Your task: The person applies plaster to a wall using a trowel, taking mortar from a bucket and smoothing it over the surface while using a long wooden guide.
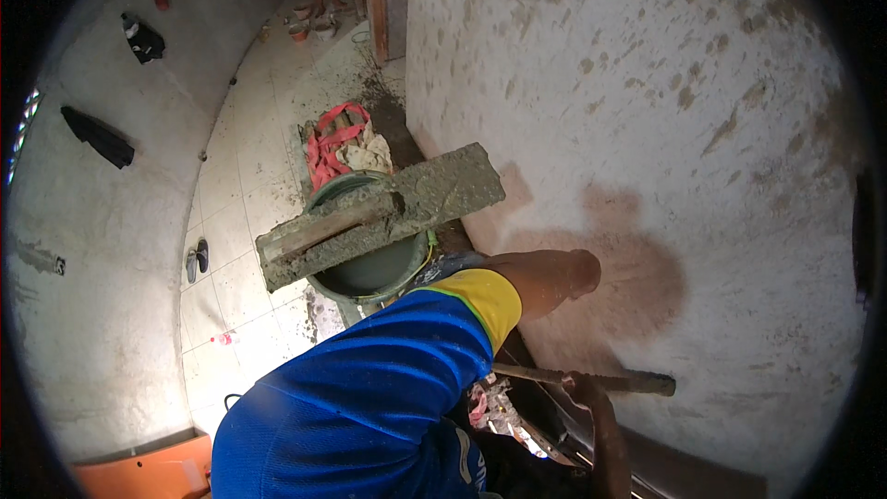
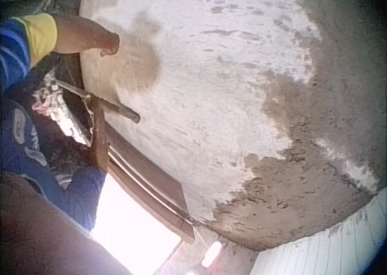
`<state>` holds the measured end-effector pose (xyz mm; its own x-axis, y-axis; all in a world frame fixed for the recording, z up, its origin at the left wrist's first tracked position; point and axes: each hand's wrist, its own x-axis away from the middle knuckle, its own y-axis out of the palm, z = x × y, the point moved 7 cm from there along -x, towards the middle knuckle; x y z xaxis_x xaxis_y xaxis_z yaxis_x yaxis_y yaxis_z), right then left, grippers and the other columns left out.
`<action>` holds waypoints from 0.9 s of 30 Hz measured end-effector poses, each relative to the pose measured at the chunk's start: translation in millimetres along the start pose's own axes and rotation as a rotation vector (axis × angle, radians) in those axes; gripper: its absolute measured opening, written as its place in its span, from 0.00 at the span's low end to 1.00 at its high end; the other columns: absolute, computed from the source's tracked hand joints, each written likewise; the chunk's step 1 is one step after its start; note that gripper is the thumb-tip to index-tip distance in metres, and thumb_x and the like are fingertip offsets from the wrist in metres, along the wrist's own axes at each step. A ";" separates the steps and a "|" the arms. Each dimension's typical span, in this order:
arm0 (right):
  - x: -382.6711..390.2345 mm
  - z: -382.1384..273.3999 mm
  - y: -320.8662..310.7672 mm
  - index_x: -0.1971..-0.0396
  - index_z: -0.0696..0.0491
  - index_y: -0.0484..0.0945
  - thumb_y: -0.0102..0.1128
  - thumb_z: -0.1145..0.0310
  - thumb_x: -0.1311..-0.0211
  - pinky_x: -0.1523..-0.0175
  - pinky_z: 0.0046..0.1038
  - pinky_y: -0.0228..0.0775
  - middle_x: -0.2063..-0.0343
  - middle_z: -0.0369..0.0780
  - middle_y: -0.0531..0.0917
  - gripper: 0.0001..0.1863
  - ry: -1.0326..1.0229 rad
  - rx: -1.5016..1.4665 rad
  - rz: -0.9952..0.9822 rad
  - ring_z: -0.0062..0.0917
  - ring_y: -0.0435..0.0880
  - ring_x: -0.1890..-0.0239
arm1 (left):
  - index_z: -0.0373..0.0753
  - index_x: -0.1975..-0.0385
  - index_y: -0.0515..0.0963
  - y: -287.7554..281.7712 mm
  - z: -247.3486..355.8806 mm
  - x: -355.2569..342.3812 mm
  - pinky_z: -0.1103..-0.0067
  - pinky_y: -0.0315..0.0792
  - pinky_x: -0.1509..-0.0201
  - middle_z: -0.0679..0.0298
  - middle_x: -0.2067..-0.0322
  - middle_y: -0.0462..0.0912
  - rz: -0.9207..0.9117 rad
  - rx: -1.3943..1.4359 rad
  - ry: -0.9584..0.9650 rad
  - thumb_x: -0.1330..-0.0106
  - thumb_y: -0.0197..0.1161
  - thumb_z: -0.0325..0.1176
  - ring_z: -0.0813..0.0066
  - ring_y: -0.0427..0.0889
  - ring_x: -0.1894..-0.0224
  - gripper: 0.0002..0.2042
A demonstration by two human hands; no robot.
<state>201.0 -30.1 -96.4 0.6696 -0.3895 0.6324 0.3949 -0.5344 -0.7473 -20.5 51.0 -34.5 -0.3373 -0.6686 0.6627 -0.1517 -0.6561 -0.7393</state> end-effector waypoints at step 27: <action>8.3 0.2 -3.1 0.60 0.52 0.74 0.54 0.62 0.46 0.51 0.32 0.66 0.62 0.44 0.78 0.14 0.081 -0.097 -0.042 0.36 0.76 0.56 | 0.49 0.57 0.76 -8.2 5.1 6.6 0.62 0.67 0.53 0.64 0.58 0.77 0.049 0.000 0.027 0.51 0.61 0.48 0.61 0.74 0.54 0.20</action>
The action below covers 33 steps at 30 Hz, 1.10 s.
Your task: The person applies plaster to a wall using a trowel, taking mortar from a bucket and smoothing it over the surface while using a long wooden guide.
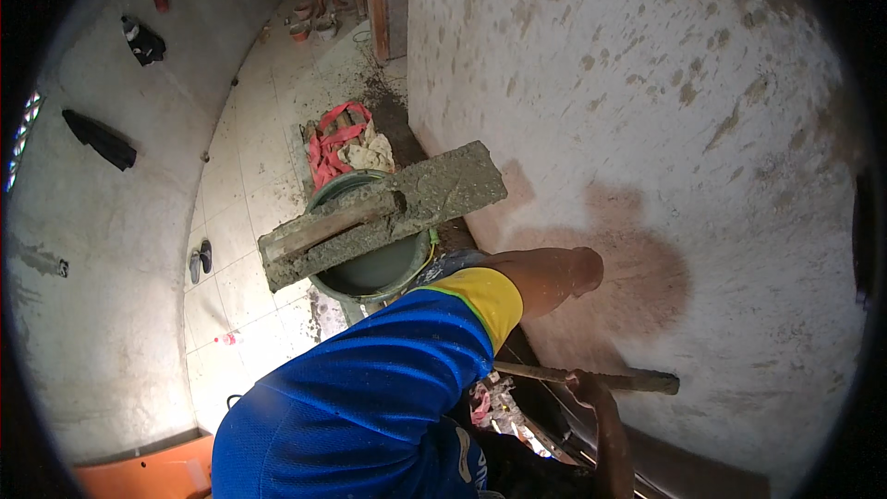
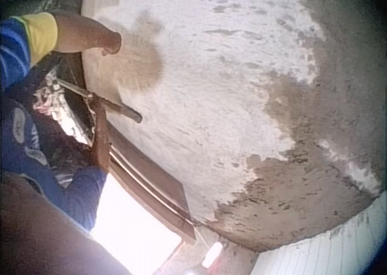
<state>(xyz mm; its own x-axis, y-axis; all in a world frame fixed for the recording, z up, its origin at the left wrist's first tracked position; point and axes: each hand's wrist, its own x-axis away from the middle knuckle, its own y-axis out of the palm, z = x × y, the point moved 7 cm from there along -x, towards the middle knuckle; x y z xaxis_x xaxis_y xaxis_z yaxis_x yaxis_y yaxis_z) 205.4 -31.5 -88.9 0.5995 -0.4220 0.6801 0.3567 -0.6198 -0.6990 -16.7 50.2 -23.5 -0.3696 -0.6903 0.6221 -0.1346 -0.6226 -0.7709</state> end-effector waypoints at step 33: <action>0.4 -0.8 0.3 0.59 0.53 0.74 0.54 0.62 0.45 0.50 0.33 0.65 0.59 0.45 0.77 0.16 0.031 -0.010 -0.043 0.36 0.75 0.54 | 0.50 0.56 0.76 3.5 1.8 -7.8 0.63 0.65 0.50 0.66 0.57 0.77 -0.045 -0.017 0.008 0.50 0.61 0.50 0.62 0.73 0.53 0.21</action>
<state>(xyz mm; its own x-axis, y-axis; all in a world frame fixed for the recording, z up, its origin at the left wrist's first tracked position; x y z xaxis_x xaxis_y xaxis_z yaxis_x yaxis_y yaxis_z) 205.2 -32.4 -88.7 0.5609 -0.4154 0.7161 0.3741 -0.6445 -0.6668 -12.7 52.7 -30.8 -0.3702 -0.6589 0.6548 -0.1665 -0.6464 -0.7446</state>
